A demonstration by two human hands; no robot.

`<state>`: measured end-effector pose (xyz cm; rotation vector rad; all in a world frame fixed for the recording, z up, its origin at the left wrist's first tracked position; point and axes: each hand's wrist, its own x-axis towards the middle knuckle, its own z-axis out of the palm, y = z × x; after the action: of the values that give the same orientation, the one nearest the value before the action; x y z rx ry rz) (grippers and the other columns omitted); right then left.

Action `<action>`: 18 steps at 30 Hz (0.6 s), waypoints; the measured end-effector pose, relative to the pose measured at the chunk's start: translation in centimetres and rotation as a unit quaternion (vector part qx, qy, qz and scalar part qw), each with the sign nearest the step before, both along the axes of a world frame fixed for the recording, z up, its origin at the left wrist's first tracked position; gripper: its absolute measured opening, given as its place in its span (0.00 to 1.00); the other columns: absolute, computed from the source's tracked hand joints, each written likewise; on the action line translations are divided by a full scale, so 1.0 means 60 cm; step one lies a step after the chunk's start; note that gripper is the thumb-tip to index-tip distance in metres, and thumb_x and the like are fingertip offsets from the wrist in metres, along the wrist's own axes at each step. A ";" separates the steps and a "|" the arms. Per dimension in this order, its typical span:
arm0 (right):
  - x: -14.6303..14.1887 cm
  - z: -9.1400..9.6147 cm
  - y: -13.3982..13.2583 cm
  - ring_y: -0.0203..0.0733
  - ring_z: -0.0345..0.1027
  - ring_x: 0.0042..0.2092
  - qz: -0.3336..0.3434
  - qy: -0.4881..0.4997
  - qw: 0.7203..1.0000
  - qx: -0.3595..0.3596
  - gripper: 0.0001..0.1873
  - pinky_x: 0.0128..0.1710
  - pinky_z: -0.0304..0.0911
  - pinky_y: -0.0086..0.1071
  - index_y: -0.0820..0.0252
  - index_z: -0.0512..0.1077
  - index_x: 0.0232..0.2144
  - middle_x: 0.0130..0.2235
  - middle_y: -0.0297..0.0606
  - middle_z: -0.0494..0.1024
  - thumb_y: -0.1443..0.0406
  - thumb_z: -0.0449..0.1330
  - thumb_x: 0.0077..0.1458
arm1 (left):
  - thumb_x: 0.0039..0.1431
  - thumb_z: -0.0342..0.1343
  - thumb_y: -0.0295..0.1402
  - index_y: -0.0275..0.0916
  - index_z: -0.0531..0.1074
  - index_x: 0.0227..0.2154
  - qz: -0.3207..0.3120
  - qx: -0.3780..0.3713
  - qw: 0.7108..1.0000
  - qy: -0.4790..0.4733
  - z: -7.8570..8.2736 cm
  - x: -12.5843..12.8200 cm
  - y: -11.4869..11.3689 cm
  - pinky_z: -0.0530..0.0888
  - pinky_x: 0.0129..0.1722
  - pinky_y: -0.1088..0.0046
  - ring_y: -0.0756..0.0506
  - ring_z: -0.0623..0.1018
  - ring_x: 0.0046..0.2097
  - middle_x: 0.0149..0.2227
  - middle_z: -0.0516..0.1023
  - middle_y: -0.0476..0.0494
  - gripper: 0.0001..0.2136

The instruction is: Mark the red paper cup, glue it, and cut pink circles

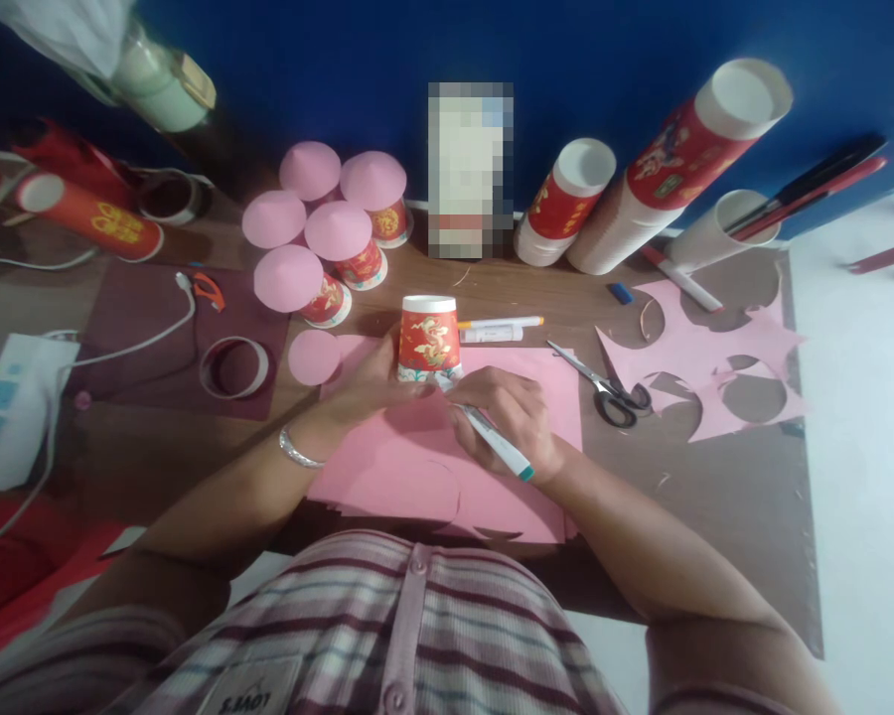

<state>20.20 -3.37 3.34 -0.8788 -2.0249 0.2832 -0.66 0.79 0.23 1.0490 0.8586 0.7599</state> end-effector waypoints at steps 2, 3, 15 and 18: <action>0.000 0.000 0.000 0.39 0.79 0.33 0.000 0.000 1.000 -0.001 0.07 0.31 0.75 0.30 0.57 0.70 0.42 0.33 0.37 0.81 0.71 0.60 0.61 | 0.47 0.75 0.42 0.43 0.64 0.60 -0.001 0.000 1.000 0.001 0.002 -0.001 0.000 0.76 0.53 0.59 0.37 0.78 0.55 0.55 0.77 0.38 0.39; 0.000 -0.001 0.000 0.39 0.79 0.33 -0.001 -0.001 1.000 -0.003 0.07 0.31 0.75 0.30 0.57 0.70 0.42 0.33 0.37 0.82 0.71 0.60 0.61 | 0.48 0.75 0.41 0.43 0.64 0.60 -0.001 -0.001 1.000 0.001 0.002 -0.001 -0.001 0.76 0.53 0.59 0.37 0.78 0.56 0.55 0.76 0.38 0.38; -0.001 -0.005 0.001 0.39 0.79 0.33 0.003 0.002 1.000 0.002 0.08 0.31 0.75 0.30 0.57 0.70 0.43 0.33 0.37 0.81 0.71 0.60 0.61 | 0.48 0.75 0.40 0.42 0.65 0.59 0.006 -0.002 1.000 0.007 0.001 -0.002 -0.002 0.76 0.53 0.61 0.39 0.78 0.54 0.54 0.76 0.38 0.37; -0.002 -0.005 0.001 0.39 0.79 0.33 0.005 0.001 1.000 -0.002 0.07 0.32 0.75 0.30 0.57 0.70 0.43 0.33 0.37 0.81 0.70 0.60 0.62 | 0.48 0.75 0.40 0.42 0.64 0.60 0.007 -0.005 1.000 0.006 0.002 -0.001 -0.002 0.76 0.53 0.62 0.39 0.77 0.55 0.55 0.76 0.39 0.38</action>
<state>20.10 -3.33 3.06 -0.8707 -2.0274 0.2947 -0.72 0.67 0.32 1.0409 0.8796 0.7607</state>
